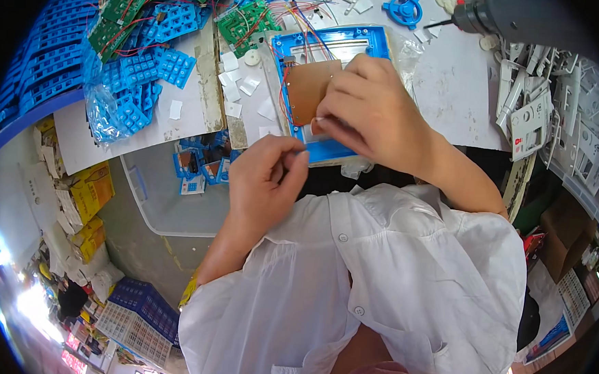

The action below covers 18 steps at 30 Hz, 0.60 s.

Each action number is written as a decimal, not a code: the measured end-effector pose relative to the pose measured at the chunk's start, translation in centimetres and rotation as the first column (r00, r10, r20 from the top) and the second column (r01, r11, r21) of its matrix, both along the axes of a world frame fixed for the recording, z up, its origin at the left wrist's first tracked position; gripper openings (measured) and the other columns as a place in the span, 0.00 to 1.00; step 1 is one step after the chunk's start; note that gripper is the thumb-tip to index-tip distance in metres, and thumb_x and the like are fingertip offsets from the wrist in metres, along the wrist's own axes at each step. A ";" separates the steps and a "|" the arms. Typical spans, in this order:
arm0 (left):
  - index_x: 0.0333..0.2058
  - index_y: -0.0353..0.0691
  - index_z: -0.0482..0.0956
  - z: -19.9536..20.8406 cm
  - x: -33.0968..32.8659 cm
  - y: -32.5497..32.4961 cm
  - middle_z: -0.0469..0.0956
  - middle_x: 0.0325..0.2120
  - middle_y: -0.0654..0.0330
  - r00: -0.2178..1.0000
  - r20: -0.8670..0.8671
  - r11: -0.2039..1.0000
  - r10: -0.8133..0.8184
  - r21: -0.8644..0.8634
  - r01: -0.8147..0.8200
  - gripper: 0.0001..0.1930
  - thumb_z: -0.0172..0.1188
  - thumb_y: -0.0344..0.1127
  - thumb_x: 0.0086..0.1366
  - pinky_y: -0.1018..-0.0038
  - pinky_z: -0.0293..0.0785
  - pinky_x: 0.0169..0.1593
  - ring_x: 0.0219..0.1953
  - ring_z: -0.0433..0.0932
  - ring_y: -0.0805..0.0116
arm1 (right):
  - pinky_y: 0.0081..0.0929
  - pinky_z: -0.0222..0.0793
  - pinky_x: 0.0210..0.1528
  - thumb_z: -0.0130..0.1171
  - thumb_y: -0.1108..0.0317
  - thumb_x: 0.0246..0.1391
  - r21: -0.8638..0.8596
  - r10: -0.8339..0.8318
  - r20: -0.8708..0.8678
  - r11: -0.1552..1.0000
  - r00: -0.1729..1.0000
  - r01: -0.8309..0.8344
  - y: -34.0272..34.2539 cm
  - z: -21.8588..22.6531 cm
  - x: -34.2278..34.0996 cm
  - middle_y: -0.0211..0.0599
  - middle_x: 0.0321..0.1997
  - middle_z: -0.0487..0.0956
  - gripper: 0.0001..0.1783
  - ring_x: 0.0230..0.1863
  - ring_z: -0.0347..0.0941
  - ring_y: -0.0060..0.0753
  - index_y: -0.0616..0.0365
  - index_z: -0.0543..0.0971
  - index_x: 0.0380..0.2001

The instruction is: Assembling electronic toy components by applying hot glue to circuit boards and mounting them into plastic casings.

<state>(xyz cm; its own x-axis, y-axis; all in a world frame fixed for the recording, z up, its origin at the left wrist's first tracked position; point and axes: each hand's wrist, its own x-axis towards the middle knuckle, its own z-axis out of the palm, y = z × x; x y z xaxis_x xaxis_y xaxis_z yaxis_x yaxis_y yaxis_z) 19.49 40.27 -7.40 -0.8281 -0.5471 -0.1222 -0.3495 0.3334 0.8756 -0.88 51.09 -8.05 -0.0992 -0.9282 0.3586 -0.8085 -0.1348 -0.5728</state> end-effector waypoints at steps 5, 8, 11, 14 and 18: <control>0.40 0.37 0.82 0.4 -2.0 -0.2 0.75 0.21 0.61 0.998 0.034 0.996 -0.043 -0.079 0.045 0.11 0.70 0.30 0.59 0.72 0.67 0.25 0.20 0.71 0.69 | 0.36 0.64 0.45 0.69 0.72 0.49 0.104 -0.097 0.155 0.991 0.983 0.081 0.5 0.3 0.0 0.34 0.33 0.77 0.07 0.39 0.68 0.42 0.56 0.80 0.30; 0.42 0.34 0.84 -0.1 -2.5 -0.6 0.77 0.23 0.66 0.996 -0.023 0.993 -0.083 -0.089 0.081 0.11 0.70 0.28 0.61 0.82 0.61 0.25 0.21 0.66 0.83 | 0.35 0.64 0.45 0.68 0.72 0.50 0.102 -0.119 0.198 0.990 0.973 0.100 0.7 0.2 0.1 0.34 0.33 0.77 0.06 0.40 0.68 0.42 0.57 0.81 0.30; 0.42 0.33 0.84 -0.6 -2.7 -0.6 0.79 0.23 0.64 0.995 -0.048 0.992 -0.084 -0.099 0.079 0.11 0.70 0.28 0.61 0.82 0.63 0.26 0.21 0.68 0.83 | 0.35 0.64 0.45 0.68 0.71 0.50 0.117 -0.136 0.194 0.986 0.972 0.115 0.7 0.0 0.2 0.34 0.33 0.77 0.05 0.40 0.69 0.41 0.57 0.81 0.30; 0.43 0.33 0.84 -0.7 -2.7 -0.7 0.81 0.25 0.64 0.994 -0.028 0.993 -0.104 -0.058 0.102 0.10 0.68 0.27 0.63 0.83 0.65 0.27 0.22 0.70 0.83 | 0.35 0.65 0.45 0.69 0.70 0.50 0.128 -0.129 0.230 0.987 0.965 0.102 0.8 -0.1 0.0 0.33 0.32 0.77 0.06 0.41 0.69 0.40 0.57 0.81 0.30; 0.42 0.33 0.84 -0.6 -2.7 -0.6 0.81 0.26 0.64 0.995 -0.013 0.995 -0.100 -0.018 0.100 0.09 0.67 0.25 0.63 0.83 0.65 0.27 0.23 0.70 0.84 | 0.34 0.65 0.46 0.69 0.70 0.50 0.133 -0.133 0.243 0.986 0.961 0.102 0.9 -0.2 -0.1 0.32 0.32 0.77 0.06 0.40 0.69 0.39 0.57 0.81 0.30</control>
<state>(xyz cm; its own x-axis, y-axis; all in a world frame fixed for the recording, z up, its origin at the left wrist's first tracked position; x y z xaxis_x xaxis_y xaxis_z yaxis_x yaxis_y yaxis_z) 16.80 39.64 -7.99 -0.8803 -0.4635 -0.1017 -0.3015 0.3807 0.8742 -0.97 51.96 -8.28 -0.2827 -0.9388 0.1970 -0.6431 0.0331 -0.7650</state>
